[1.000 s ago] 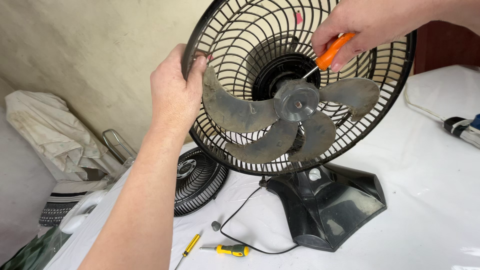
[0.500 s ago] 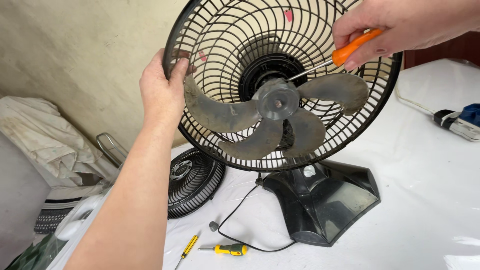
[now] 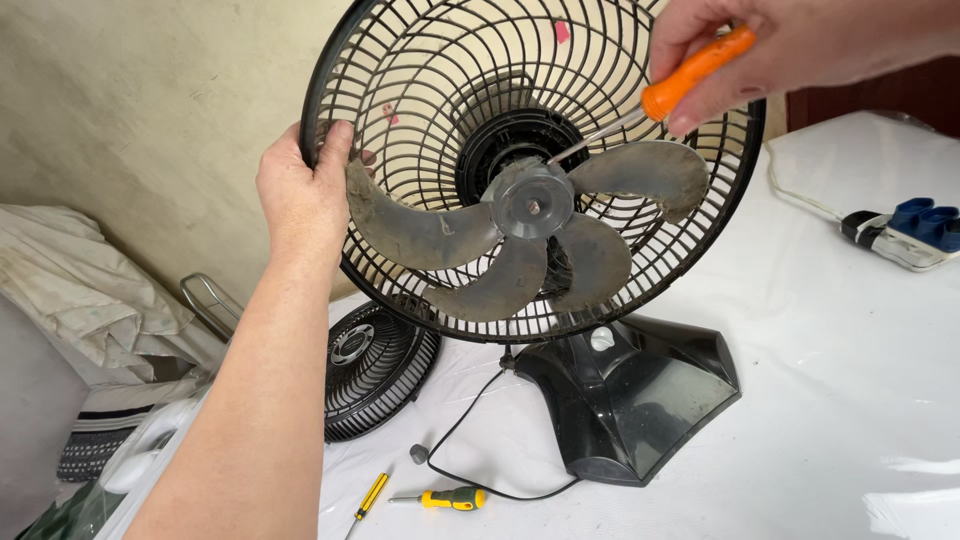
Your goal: The person assembles a black table fan by attaching the rear motor housing to the front grille, inserting the fan blade onto the motor shaft, and securing it with a screwdriver. The person then reattaches the front grille and tightens the central screw to complete the assembly.
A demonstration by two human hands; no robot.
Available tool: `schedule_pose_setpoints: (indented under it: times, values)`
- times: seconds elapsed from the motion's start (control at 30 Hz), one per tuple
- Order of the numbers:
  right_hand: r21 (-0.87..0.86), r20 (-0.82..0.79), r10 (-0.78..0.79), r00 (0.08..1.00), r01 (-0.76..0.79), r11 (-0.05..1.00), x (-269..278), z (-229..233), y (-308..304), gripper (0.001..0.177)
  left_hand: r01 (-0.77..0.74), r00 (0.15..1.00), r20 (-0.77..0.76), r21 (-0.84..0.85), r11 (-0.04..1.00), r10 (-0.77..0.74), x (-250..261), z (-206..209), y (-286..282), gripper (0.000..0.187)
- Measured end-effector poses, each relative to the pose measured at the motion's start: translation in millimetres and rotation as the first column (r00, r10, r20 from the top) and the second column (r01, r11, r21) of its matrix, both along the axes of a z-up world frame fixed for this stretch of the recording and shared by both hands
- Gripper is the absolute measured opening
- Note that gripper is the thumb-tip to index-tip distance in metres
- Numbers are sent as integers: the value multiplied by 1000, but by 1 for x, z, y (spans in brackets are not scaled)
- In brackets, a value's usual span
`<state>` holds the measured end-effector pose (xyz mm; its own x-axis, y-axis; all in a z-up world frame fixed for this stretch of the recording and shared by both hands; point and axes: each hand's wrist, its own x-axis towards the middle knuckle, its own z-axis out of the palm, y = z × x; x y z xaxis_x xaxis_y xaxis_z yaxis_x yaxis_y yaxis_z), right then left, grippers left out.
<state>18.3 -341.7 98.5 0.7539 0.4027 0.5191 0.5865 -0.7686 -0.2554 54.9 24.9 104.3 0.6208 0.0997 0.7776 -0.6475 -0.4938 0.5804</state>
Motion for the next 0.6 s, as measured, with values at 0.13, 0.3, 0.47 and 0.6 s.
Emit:
schedule_pose_setpoints:
  times: [0.13,0.3,0.47,0.6]
  values:
    - [-226,15,-203,979,201,953,20,8,-3,36,37,999,-11,-24,999,-37,-7,1,-6,18]
    - [-113,-119,-134,984,120,986,24,26,2,39,-10,997,-74,-35,999,7,-13,-3,-6,19]
    - [-474,29,-4,1000,17,881,41,55,26,41,-40,999,29,18,999,40,-9,-5,-8,19]
    - [-361,-29,60,998,-66,930,35,58,28,40,-166,984,71,65,984,161,-13,-7,-6,24]
